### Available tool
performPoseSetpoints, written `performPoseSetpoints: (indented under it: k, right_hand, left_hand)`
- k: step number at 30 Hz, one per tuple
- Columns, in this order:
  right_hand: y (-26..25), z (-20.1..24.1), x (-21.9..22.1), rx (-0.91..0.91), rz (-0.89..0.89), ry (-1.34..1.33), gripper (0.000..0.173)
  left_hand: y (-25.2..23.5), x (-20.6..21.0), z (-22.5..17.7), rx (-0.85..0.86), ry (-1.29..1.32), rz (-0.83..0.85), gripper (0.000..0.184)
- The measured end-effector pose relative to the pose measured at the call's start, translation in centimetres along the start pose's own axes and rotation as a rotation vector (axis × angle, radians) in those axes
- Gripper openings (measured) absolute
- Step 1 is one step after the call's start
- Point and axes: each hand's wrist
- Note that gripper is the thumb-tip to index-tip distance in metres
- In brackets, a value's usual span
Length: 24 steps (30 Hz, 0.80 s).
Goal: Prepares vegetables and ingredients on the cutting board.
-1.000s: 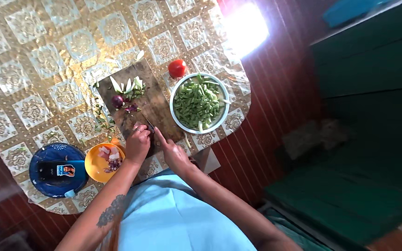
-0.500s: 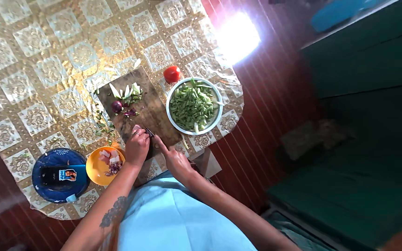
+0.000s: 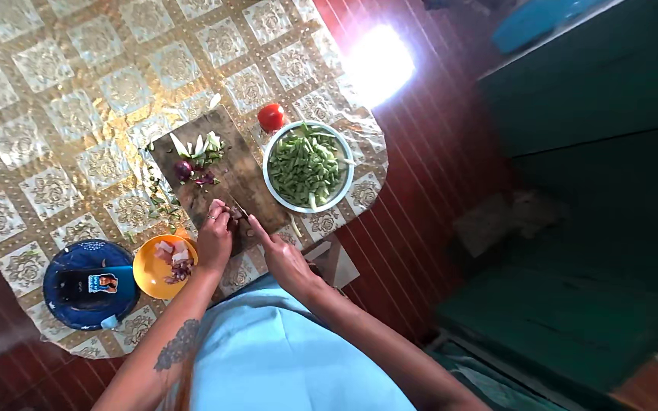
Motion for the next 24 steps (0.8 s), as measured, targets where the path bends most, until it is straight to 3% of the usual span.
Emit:
performPoseSetpoints:
  k: [7, 13, 19, 24]
  right_hand:
    - [-0.3, 0.5, -0.1, 0.077, 0.153, 0.087, 0.070]
    - [-4.1, 2.5, -0.6, 0.052, 0.116, 0.034, 0.079]
    - [-1.4, 0.7, 1.0, 0.077, 0.144, 0.061, 0.070]
    - [-4.0, 1.8, 0.4, 0.070, 0.134, 0.042, 0.077]
  left_hand:
    - [-0.4, 0.4, 0.2, 0.063, -0.074, 0.023, 0.008]
    - [-0.8, -0.1, -0.1, 0.063, -0.091, 0.056, 0.008]
    - [-0.8, 0.4, 0.5, 0.053, -0.071, 0.048, 0.008]
    - [-0.8, 0.3, 0.5, 0.070, -0.081, 0.035, 0.007]
Point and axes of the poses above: each hand's wrist, its own y-axis away from the middle knuckle, its own x-axis out of the palm, z = x × y, and after that the axes turned 4 degrees about -y, right-handed
